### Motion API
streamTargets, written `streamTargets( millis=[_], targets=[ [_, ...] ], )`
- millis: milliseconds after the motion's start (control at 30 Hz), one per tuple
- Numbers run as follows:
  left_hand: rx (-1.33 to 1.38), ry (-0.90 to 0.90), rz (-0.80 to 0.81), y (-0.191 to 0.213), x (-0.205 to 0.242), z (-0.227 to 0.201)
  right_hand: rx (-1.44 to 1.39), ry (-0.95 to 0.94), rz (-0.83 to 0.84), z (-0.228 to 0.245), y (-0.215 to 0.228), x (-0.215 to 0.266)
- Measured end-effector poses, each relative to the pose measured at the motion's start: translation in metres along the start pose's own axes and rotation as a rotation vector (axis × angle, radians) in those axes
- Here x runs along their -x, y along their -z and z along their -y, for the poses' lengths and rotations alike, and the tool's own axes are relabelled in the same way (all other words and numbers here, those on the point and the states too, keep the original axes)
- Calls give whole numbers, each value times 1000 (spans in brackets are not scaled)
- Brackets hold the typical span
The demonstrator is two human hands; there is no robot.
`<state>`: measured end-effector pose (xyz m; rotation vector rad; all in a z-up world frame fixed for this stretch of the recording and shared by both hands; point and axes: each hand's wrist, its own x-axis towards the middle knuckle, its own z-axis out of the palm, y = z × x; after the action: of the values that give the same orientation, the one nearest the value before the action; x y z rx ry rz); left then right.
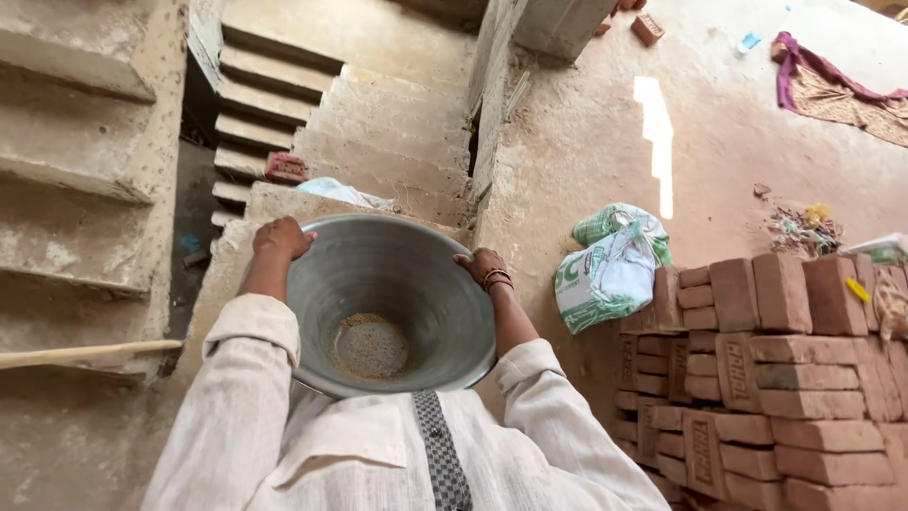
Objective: The person carries a large metal basin filled with sand down an unfinished concrete staircase, walks to a sand pile outside, and dumps the sand onto the pile by hand. They then carry the empty basin back up the stairs, where another person refills it, and repeat the trip.
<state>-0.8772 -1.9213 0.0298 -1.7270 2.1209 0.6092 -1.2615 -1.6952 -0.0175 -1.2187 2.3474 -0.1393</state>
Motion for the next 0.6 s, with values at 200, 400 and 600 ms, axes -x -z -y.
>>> streamTargets(
  millis=[200,400,600],
  targets=[
    [17,30,44,4,-33,-28,-8,-65,153,-1,31,-23],
    [-68,-33,69,28,-65,-81,-71,-72,87,-32,44,-56],
    [-73,-105,81,38,-123,-132,-28,-168,109,-61,72,-104]
  ],
)
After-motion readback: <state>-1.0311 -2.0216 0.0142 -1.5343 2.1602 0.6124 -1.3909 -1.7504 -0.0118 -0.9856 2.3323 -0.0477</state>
